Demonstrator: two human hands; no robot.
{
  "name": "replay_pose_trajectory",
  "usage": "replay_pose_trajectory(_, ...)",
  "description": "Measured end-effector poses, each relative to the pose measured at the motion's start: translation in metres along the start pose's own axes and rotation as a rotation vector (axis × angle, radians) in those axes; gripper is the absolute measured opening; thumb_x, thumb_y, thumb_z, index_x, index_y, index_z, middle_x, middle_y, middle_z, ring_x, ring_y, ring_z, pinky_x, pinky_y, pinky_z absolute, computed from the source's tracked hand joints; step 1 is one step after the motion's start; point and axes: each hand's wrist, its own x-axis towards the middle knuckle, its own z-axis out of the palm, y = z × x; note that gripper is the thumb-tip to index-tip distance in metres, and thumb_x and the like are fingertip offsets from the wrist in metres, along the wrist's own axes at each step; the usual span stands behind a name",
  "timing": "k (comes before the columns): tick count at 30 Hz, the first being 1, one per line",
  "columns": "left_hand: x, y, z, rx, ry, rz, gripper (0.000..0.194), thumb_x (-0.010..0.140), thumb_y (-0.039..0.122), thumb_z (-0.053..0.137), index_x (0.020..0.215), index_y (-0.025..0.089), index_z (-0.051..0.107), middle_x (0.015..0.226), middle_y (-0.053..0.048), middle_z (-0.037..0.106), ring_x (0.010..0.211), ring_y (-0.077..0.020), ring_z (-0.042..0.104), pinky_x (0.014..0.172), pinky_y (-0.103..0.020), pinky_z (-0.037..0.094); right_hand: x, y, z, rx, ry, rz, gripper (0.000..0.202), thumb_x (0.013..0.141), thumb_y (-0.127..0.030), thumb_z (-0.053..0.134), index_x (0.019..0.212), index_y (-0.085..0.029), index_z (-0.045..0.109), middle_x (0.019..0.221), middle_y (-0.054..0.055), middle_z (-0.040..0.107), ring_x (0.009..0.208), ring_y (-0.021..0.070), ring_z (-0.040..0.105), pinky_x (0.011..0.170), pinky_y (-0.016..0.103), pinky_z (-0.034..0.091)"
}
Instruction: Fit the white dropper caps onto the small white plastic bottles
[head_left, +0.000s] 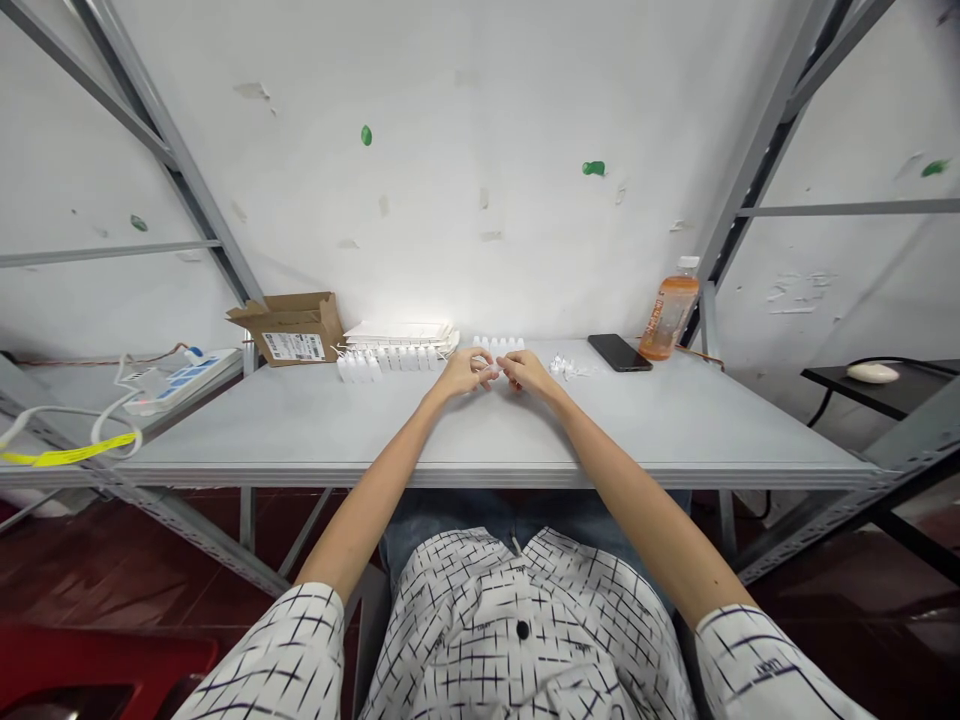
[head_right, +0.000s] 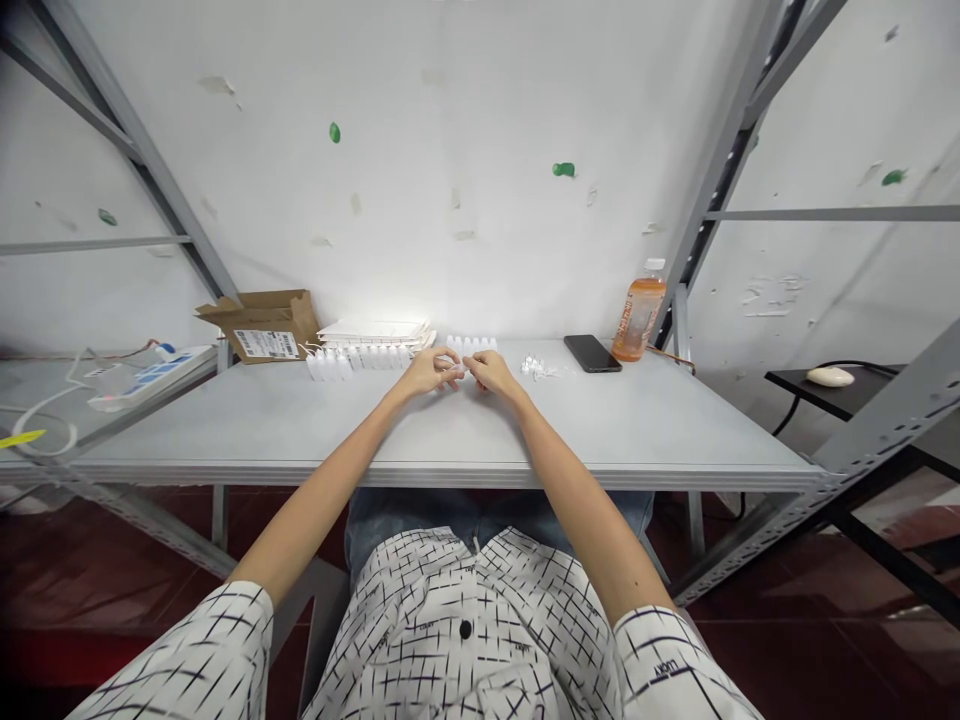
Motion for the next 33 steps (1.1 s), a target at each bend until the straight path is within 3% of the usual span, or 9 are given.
replay_pose_trajectory(9,0.0002,0.0004,0.0009,-0.032,-0.022,0.011,0.035,0.076,0.034,0.081,0.091,0.017,0.054,0.074,-0.004,0.073,0.061,-0.0163,0.071,0.049,-0.02,0.048,0.0,0.0008,-0.0004,-0.105,0.024,-0.059,0.032,0.085,-0.029,0.049,0.055,-0.021,0.044,0.043,-0.006,0.032,0.04,0.0099,0.037,0.046,0.025,0.029)
replay_pose_trajectory(15,-0.0004,0.0015,0.0003,-0.049,-0.009,-0.019,0.04,0.071,0.034,0.085,0.092,0.017,0.055,0.073,-0.001,0.069,0.061,-0.0177,0.071,0.049,-0.022,0.05,0.0014,0.0033,0.0013,-0.122,0.069,-0.102,0.031,0.085,-0.032,0.053,0.058,-0.021,0.043,0.047,-0.005,0.04,0.039,0.0096,0.042,0.046,0.024,0.032)
replay_pose_trajectory(21,0.0036,-0.0012,0.0008,-0.046,-0.054,-0.07,0.044,0.074,0.038,0.082,0.105,0.013,0.065,0.084,-0.009,0.073,0.065,-0.0193,0.071,0.051,-0.024,0.05,0.0043,0.0061,0.0012,-0.125,0.065,-0.121,0.025,0.086,-0.028,0.051,0.062,-0.02,0.046,0.054,-0.003,0.051,0.039,0.0094,0.046,0.046,0.023,0.034)
replay_pose_trajectory(26,0.0033,-0.0035,0.0001,0.004,-0.098,-0.021,0.033,0.078,0.042,0.076,0.085,0.011,0.071,0.087,-0.012,0.073,0.067,-0.0189,0.071,0.052,-0.024,0.049,0.0001,0.001,-0.0012,-0.144,0.037,-0.085,0.032,0.087,-0.026,0.049,0.056,-0.02,0.043,0.05,-0.004,0.042,0.04,0.009,0.044,0.045,0.023,0.033)
replay_pose_trajectory(33,0.0004,-0.0057,0.0045,0.133,0.003,0.089,0.029,0.08,0.035,0.069,0.095,0.012,0.078,0.076,-0.006,0.072,0.065,-0.017,0.068,0.057,-0.024,0.049,-0.0045,-0.0024,-0.0044,-0.053,-0.035,-0.011,0.035,0.09,-0.028,0.049,0.056,-0.019,0.048,0.046,-0.005,0.032,0.041,0.009,0.035,0.043,0.023,0.032)
